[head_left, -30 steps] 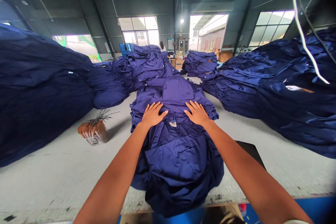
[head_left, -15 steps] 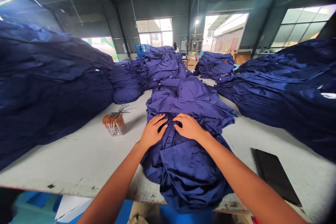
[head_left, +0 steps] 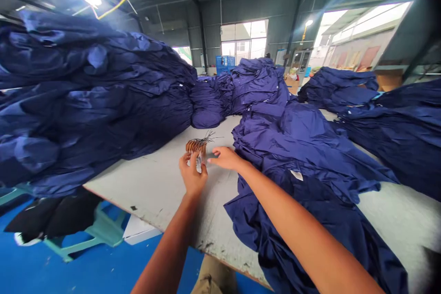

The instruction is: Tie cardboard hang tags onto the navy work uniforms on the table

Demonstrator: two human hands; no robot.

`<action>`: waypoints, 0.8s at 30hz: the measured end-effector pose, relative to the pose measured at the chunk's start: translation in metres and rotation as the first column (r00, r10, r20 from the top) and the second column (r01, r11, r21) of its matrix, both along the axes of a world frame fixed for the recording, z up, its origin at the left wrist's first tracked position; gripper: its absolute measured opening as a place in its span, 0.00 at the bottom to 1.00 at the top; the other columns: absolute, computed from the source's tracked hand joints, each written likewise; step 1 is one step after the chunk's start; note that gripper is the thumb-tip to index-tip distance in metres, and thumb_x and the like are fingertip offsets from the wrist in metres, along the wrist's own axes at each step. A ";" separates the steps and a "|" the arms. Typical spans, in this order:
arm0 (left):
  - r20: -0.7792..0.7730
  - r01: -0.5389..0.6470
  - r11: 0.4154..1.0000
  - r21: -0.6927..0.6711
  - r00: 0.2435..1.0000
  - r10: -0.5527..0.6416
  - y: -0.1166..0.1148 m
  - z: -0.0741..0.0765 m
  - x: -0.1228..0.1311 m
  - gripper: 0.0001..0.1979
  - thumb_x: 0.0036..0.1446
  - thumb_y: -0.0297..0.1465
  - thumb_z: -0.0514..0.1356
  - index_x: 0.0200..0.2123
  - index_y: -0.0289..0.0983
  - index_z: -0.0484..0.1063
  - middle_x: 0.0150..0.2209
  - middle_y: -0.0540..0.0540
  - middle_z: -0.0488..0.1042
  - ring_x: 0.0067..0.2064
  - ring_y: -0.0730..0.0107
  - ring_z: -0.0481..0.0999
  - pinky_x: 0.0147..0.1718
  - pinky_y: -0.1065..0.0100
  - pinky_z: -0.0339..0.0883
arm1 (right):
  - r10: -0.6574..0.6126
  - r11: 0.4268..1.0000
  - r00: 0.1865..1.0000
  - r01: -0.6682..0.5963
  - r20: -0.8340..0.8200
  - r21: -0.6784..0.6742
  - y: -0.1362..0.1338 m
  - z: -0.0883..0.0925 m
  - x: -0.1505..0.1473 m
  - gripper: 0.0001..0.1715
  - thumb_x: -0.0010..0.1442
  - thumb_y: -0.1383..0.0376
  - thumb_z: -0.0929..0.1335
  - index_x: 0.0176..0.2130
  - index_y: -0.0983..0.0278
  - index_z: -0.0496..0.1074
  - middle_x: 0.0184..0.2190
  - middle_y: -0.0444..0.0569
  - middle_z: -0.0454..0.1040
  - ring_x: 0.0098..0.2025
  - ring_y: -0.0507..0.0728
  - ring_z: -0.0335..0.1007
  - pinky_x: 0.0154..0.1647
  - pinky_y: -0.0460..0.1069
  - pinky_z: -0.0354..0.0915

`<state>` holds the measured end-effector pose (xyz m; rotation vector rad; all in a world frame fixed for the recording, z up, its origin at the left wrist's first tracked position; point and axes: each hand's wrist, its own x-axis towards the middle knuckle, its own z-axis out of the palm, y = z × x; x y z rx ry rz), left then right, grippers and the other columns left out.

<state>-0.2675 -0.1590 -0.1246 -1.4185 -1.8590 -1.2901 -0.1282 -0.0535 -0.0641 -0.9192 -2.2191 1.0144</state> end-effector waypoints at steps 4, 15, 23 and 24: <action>0.039 -0.022 0.991 -0.133 0.999 0.028 -0.004 -0.010 -0.001 0.35 0.55 0.26 0.61 0.67 0.41 0.67 0.67 0.33 0.56 0.70 0.42 0.58 0.68 0.44 0.58 | -0.065 0.996 0.997 0.062 -0.045 -0.069 0.012 -0.014 -0.044 0.30 0.50 0.59 0.79 0.52 0.61 0.77 0.51 0.53 0.80 0.53 0.64 0.76 0.56 0.57 0.69; 0.083 0.050 0.980 -0.192 0.996 -0.034 -0.002 -0.016 -0.002 0.42 0.50 0.22 0.61 0.70 0.38 0.62 0.73 0.33 0.46 0.75 0.41 0.50 0.71 0.44 0.56 | -0.026 0.974 0.968 -0.031 -0.248 -0.225 0.031 -0.045 -0.065 0.32 0.43 0.61 0.78 0.49 0.63 0.75 0.50 0.50 0.77 0.45 0.57 0.76 0.48 0.51 0.71; 0.082 0.053 0.982 -0.184 0.996 -0.038 -0.002 -0.016 -0.002 0.44 0.51 0.22 0.60 0.72 0.40 0.59 0.73 0.35 0.47 0.75 0.42 0.51 0.70 0.44 0.57 | -0.048 0.989 0.904 -0.015 -0.426 -0.144 0.026 -0.018 -0.052 0.33 0.43 0.56 0.78 0.47 0.61 0.70 0.56 0.53 0.73 0.54 0.59 0.72 0.54 0.53 0.69; 0.080 0.049 0.982 -0.182 0.996 -0.035 -0.002 -0.016 -0.003 0.44 0.51 0.22 0.60 0.72 0.40 0.59 0.73 0.35 0.47 0.75 0.42 0.51 0.70 0.45 0.57 | -0.055 0.988 0.889 -0.016 -0.454 -0.152 0.027 -0.014 -0.049 0.33 0.43 0.55 0.78 0.47 0.61 0.70 0.56 0.53 0.74 0.54 0.60 0.72 0.55 0.54 0.69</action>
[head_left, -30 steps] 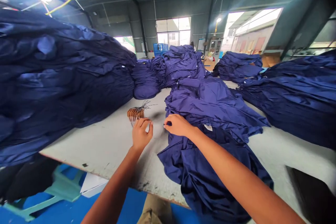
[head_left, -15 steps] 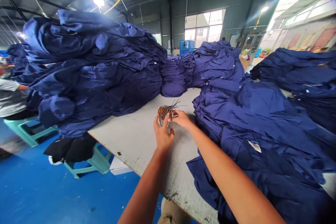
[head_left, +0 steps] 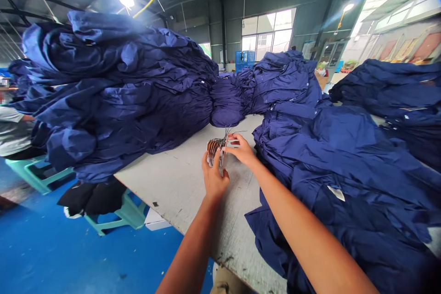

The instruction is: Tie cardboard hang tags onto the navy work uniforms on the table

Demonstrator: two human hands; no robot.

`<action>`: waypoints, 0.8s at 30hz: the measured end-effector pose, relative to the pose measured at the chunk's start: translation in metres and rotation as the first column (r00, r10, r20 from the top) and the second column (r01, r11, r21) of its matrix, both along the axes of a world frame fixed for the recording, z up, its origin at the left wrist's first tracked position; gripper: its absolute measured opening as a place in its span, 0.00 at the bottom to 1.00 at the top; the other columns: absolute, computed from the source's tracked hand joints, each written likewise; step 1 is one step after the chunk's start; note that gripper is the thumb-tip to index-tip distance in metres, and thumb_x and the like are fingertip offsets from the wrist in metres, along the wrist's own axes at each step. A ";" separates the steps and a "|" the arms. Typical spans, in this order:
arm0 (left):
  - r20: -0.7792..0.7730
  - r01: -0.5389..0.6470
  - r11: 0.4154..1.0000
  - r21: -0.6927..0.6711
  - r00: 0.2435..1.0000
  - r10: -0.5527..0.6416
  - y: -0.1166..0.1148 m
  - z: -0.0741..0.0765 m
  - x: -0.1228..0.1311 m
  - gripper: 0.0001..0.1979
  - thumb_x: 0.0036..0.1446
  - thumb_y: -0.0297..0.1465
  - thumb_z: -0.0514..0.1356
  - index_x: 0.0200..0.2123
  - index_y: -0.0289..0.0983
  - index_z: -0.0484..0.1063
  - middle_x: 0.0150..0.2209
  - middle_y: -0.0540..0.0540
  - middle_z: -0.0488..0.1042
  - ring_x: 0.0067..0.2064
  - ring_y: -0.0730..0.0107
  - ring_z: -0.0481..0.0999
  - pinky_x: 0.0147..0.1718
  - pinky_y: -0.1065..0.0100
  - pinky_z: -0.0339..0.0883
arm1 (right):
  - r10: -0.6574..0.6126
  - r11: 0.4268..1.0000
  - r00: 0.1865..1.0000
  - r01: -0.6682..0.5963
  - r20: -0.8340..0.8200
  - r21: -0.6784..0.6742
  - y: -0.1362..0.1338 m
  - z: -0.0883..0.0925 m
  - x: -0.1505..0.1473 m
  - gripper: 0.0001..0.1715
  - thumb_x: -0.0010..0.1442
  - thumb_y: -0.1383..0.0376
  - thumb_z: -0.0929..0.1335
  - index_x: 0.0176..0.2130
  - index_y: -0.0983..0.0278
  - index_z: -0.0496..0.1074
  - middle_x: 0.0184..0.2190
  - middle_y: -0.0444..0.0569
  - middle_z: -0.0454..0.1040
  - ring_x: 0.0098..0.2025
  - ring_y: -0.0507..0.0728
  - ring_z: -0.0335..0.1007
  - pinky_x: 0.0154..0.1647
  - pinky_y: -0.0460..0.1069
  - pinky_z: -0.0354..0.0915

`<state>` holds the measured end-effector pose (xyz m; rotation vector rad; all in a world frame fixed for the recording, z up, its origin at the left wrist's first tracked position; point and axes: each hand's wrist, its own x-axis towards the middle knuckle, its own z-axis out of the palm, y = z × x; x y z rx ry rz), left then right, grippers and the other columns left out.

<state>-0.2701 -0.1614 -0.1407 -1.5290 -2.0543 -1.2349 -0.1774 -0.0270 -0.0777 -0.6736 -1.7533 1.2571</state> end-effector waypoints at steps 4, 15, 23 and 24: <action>-0.028 -0.015 1.000 -0.020 1.000 0.015 0.001 0.002 -0.001 0.43 0.50 0.22 0.61 0.71 0.42 0.60 0.73 0.36 0.47 0.74 0.41 0.52 0.69 0.43 0.59 | -0.050 0.998 0.991 0.047 -0.121 -0.032 0.006 0.019 0.019 0.34 0.44 0.52 0.77 0.48 0.60 0.71 0.57 0.52 0.74 0.54 0.60 0.72 0.56 0.54 0.68; -0.069 0.108 0.959 0.262 0.993 -0.093 -0.010 0.042 0.033 0.15 0.59 0.33 0.61 0.50 0.37 0.74 0.56 0.32 0.68 0.62 0.45 0.68 0.61 0.46 0.66 | 0.327 0.909 0.922 -0.367 -0.209 -0.197 -0.033 0.082 0.200 0.33 0.42 0.59 0.73 0.49 0.65 0.76 0.48 0.56 0.82 0.51 0.68 0.78 0.55 0.61 0.69; 0.560 0.873 0.485 0.043 0.381 -0.735 0.004 0.088 0.151 0.12 0.64 0.42 0.61 0.40 0.40 0.79 0.36 0.45 0.80 0.36 0.63 0.79 0.41 0.62 0.74 | 0.368 0.821 0.863 -0.477 -0.347 -0.314 -0.075 0.035 0.303 0.34 0.41 0.60 0.74 0.49 0.67 0.79 0.45 0.59 0.83 0.48 0.68 0.80 0.56 0.61 0.68; 0.644 0.907 0.415 0.076 0.273 -0.714 0.011 0.089 0.165 0.13 0.63 0.41 0.63 0.43 0.39 0.79 0.38 0.44 0.81 0.37 0.64 0.80 0.41 0.62 0.75 | 0.336 0.823 0.863 -0.464 -0.376 -0.328 -0.076 0.027 0.311 0.32 0.41 0.60 0.74 0.47 0.67 0.79 0.44 0.58 0.83 0.46 0.67 0.80 0.54 0.60 0.70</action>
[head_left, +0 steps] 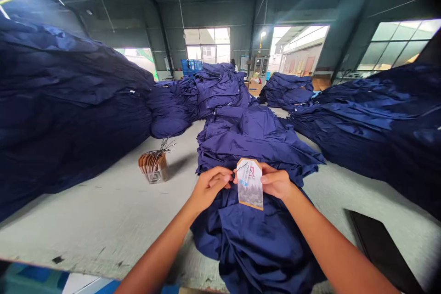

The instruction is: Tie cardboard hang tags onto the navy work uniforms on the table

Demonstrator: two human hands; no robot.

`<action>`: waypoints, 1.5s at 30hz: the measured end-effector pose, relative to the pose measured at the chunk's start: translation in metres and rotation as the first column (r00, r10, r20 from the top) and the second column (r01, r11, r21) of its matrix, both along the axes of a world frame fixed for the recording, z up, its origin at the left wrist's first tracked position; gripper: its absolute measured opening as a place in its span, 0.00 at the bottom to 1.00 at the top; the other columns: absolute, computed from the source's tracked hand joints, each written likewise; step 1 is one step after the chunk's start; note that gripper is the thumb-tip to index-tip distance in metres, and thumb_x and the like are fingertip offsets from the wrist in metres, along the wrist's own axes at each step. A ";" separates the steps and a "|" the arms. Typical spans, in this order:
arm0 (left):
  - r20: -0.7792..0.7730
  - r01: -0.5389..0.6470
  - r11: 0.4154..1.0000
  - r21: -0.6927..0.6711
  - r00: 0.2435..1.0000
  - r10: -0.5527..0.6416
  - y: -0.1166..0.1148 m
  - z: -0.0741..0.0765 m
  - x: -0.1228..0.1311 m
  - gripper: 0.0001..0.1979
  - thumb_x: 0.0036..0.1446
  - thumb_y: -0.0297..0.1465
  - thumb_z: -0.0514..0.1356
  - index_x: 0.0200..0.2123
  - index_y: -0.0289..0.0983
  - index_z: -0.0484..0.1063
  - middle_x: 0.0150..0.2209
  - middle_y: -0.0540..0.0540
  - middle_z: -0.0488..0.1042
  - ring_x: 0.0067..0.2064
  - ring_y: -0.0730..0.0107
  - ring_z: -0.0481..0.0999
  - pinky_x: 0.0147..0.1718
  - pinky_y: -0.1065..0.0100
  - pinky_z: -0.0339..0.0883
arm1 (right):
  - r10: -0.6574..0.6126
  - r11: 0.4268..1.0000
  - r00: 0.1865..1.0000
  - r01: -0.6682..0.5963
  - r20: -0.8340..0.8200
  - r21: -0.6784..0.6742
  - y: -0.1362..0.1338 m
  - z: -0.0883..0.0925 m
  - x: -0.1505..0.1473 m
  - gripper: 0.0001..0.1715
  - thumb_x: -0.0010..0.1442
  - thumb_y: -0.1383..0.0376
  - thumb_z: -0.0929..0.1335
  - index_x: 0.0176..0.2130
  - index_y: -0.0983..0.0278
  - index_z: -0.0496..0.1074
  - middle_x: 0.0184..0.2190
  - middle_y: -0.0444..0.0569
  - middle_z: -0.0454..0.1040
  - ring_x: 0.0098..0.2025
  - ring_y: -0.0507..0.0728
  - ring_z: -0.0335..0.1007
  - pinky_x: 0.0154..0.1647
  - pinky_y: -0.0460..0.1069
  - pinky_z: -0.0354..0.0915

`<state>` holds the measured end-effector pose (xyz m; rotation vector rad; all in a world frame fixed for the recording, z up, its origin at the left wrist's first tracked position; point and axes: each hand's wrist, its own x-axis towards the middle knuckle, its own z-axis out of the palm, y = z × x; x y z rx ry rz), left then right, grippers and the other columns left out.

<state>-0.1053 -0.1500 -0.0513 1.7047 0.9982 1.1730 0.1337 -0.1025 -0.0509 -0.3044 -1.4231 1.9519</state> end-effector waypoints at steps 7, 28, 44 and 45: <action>0.160 0.428 0.861 -0.275 0.903 -0.398 0.050 0.002 0.050 0.20 0.53 0.29 0.69 0.50 0.37 0.82 0.37 0.43 0.82 0.35 0.66 0.79 0.38 0.64 0.74 | -0.127 0.968 0.989 0.106 -0.078 -0.226 -0.005 -0.043 0.041 0.31 0.43 0.57 0.75 0.47 0.66 0.79 0.41 0.55 0.84 0.38 0.62 0.81 0.48 0.56 0.72; 0.369 0.406 0.863 -0.300 0.884 -0.288 0.063 -0.019 0.052 0.13 0.56 0.38 0.72 0.33 0.33 0.78 0.38 0.39 0.83 0.41 0.59 0.85 0.44 0.59 0.80 | -0.665 0.743 0.746 0.655 0.039 0.138 -0.013 -0.062 0.038 0.19 0.54 0.56 0.77 0.46 0.58 0.78 0.34 0.44 0.77 0.25 0.51 0.65 0.26 0.47 0.61; 0.461 0.077 0.971 -0.225 0.886 0.037 0.059 -0.024 0.065 0.15 0.51 0.37 0.75 0.37 0.36 0.79 0.50 0.39 0.83 0.52 0.53 0.83 0.44 0.62 0.77 | -0.815 0.479 0.537 0.415 0.217 0.774 -0.034 -0.049 0.040 0.37 0.47 0.63 0.81 0.56 0.58 0.74 0.48 0.49 0.72 0.38 0.54 0.69 0.38 0.50 0.70; 0.440 0.072 0.975 -0.209 0.898 0.027 0.060 -0.025 0.065 0.15 0.51 0.37 0.75 0.39 0.36 0.80 0.50 0.38 0.83 0.51 0.54 0.83 0.44 0.63 0.77 | -0.817 0.480 0.535 0.422 0.216 0.769 -0.033 -0.049 0.041 0.36 0.48 0.64 0.80 0.56 0.58 0.75 0.48 0.49 0.72 0.38 0.54 0.69 0.38 0.50 0.70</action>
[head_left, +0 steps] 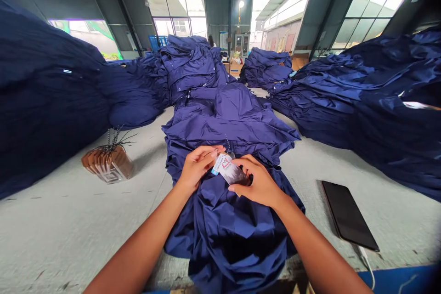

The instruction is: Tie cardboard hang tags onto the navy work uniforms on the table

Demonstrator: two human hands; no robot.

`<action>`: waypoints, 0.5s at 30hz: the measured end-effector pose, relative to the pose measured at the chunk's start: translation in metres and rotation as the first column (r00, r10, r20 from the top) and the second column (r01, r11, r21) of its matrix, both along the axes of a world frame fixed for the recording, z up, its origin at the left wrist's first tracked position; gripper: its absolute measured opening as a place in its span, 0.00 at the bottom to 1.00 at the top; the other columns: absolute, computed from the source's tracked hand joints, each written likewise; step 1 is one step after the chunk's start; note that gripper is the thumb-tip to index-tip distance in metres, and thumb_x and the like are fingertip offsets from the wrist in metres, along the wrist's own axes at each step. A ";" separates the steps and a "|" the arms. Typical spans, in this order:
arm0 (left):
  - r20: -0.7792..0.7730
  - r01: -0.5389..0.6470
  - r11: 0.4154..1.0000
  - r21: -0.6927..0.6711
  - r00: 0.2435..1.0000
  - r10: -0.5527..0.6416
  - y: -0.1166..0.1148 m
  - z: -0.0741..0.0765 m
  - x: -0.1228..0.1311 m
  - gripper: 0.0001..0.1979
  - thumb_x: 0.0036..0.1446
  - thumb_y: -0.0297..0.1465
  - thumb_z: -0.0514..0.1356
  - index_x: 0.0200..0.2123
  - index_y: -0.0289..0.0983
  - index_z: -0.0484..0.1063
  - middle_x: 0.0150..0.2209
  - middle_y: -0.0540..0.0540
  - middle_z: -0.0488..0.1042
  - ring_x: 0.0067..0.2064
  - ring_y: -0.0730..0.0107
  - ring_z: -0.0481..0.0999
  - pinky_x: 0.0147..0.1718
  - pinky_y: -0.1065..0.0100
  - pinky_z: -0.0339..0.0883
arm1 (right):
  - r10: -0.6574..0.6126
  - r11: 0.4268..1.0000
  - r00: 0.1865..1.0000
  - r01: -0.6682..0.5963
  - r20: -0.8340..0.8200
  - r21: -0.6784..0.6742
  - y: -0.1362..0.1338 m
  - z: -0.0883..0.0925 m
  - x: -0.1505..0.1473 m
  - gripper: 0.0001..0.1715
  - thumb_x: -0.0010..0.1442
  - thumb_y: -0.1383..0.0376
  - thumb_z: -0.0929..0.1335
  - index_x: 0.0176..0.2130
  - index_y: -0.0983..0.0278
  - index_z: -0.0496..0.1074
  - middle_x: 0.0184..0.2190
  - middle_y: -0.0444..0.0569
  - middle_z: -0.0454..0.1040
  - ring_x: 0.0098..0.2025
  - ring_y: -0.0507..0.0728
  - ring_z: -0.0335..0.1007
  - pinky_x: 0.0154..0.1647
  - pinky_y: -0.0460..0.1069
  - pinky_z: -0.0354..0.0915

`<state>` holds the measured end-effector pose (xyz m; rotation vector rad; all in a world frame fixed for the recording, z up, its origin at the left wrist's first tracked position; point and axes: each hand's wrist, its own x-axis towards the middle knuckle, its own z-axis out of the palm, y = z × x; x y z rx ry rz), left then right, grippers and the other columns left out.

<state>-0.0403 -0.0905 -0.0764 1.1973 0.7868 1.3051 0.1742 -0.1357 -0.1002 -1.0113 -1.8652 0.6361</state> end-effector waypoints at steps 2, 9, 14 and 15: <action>-0.047 0.008 0.999 0.035 0.999 -0.006 0.001 -0.002 0.000 0.16 0.52 0.37 0.75 0.41 0.36 0.82 0.50 0.38 0.83 0.49 0.55 0.83 0.45 0.62 0.76 | 0.020 1.000 0.999 -0.020 -0.032 -0.004 0.001 -0.002 0.001 0.34 0.50 0.65 0.79 0.56 0.58 0.76 0.49 0.50 0.73 0.39 0.54 0.71 0.39 0.50 0.70; -0.108 0.030 0.998 0.060 0.994 -0.023 0.003 -0.005 -0.003 0.17 0.55 0.40 0.73 0.45 0.37 0.84 0.52 0.37 0.82 0.49 0.56 0.83 0.52 0.59 0.74 | 0.110 0.992 0.985 -0.116 -0.133 -0.042 0.003 0.000 0.009 0.25 0.56 0.63 0.75 0.54 0.58 0.79 0.52 0.52 0.77 0.47 0.58 0.75 0.42 0.51 0.71; -0.107 0.013 0.999 0.044 0.994 -0.008 0.003 -0.006 -0.002 0.19 0.52 0.42 0.74 0.44 0.37 0.85 0.53 0.37 0.82 0.52 0.53 0.81 0.54 0.57 0.74 | 0.051 0.955 0.961 -0.127 -0.273 -0.269 0.004 0.004 0.013 0.19 0.62 0.57 0.70 0.50 0.57 0.82 0.51 0.49 0.82 0.51 0.62 0.77 0.52 0.54 0.71; -0.110 -0.001 0.999 0.042 0.994 0.006 0.004 -0.006 -0.002 0.19 0.52 0.42 0.74 0.44 0.37 0.85 0.52 0.38 0.82 0.52 0.53 0.81 0.54 0.58 0.74 | 0.020 0.943 0.951 -0.120 -0.307 -0.310 0.005 0.003 0.013 0.19 0.63 0.56 0.68 0.49 0.57 0.83 0.50 0.48 0.82 0.52 0.63 0.78 0.54 0.55 0.71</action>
